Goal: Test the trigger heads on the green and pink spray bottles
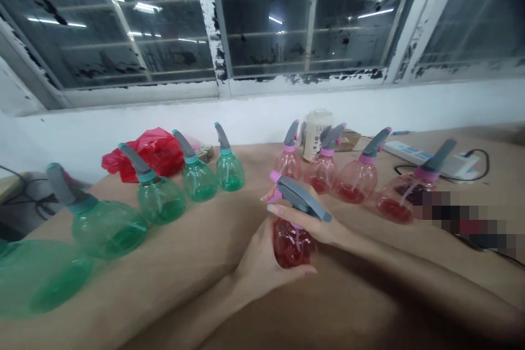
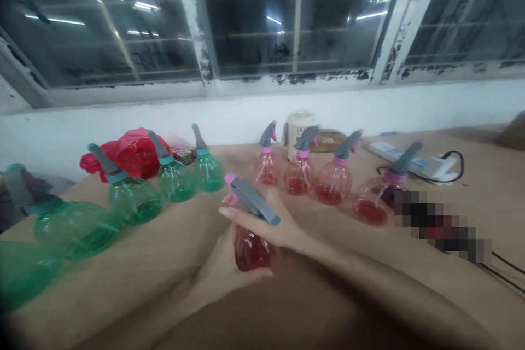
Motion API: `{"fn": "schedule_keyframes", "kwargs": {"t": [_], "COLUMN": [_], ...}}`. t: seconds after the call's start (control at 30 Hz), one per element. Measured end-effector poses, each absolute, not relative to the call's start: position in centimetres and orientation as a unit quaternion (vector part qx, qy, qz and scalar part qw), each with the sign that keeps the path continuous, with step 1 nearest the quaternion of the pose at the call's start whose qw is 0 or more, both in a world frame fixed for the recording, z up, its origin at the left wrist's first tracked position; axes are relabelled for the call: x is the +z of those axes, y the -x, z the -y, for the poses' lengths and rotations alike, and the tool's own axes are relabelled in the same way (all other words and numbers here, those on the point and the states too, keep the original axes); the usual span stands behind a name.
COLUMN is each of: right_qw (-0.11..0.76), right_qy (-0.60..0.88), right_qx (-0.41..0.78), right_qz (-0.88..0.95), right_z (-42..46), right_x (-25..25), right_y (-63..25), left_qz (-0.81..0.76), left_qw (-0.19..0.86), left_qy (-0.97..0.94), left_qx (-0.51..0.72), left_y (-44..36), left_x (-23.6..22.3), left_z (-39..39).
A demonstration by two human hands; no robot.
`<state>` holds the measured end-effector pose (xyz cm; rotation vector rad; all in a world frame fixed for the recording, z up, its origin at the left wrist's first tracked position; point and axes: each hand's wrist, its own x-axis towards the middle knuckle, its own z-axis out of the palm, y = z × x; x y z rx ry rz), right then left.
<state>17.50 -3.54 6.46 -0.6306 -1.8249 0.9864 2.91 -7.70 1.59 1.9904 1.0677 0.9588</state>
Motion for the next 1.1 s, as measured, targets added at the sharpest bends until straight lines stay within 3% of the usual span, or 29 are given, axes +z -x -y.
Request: {"fn": "schedule_keyframes", "kwargs": {"t": [0.27, 0.53, 0.9, 1.1], "right_qw": [0.492, 0.478, 0.510, 0.514], "right_qy": [0.305, 0.267, 0.278, 0.261], "right_qx": [0.311, 0.399, 0.337, 0.372], "right_qz": [0.754, 0.736, 0.741, 0.727], "right_z": [4.15, 4.01, 4.18, 4.02], "right_x": [6.68, 6.40, 6.17, 6.14], "right_y": [-17.50, -17.48, -17.69, -17.60], "left_qz": [-0.391, -0.433, -0.416, -0.414], "left_qw": [0.331, 0.328, 0.346, 0.344], "left_qy": [-0.774, -0.758, -0.758, -0.758], "left_qx": [0.372, 0.361, 0.364, 0.368], "left_y": [-3.05, -3.15, -3.24, -3.21], "left_x": [1.58, 1.66, 1.76, 1.67], "left_z": [7.79, 8.19, 8.05, 7.99]}}
